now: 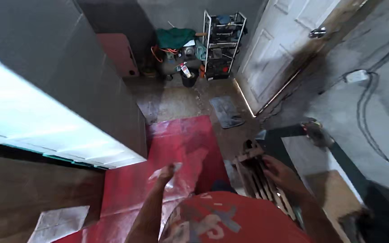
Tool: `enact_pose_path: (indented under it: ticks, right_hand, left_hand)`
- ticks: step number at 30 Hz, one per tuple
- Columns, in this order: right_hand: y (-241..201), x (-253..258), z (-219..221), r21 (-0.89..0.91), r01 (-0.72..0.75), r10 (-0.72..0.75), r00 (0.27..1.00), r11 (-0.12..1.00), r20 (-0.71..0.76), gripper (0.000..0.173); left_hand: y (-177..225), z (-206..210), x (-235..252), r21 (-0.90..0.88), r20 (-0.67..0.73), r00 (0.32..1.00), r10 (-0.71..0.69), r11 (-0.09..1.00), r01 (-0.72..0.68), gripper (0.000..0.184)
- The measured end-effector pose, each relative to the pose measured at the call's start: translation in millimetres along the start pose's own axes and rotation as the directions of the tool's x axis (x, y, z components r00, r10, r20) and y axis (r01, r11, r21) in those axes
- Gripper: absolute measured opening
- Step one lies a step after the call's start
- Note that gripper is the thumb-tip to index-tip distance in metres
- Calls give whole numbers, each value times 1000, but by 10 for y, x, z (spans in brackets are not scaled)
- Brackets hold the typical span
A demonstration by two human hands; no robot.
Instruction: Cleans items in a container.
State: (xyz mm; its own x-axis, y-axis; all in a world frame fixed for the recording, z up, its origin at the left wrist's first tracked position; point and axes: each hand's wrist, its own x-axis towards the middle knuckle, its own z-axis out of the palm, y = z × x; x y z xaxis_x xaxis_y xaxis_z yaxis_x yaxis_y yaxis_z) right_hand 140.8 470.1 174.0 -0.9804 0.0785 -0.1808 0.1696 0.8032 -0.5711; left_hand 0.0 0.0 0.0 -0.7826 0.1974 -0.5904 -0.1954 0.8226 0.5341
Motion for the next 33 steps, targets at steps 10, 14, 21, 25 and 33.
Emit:
enact_pose_path:
  ticks: [10,14,21,25,33]
  right_hand:
    - [-544,3185,608,529,-65,-43,981,846,189,94]
    - [-775,4488,589,838,-399,-107,878,372,466,100]
    - [-1242,6463,559,794,-547,-38,817,265,576,46]
    - [-1230,7485,753,777,-523,193,852,351,486,31]
    - [-976,8989,1007,853,-521,648,639,-32,414,44]
  left_hand:
    - [2366,-1386,2113,-254,-21,507,862,486,-836,15]
    - [2689,-1833,2898,-320,-341,590,732,500,-805,14]
    - [2564,-2608,4137,-264,-300,638,709,581,-770,29]
    - [2182,-3107,4884,-405,-329,742,584,623,-670,61]
    - [1852,-4766,6971,-517,-10,994,106,851,-96,62]
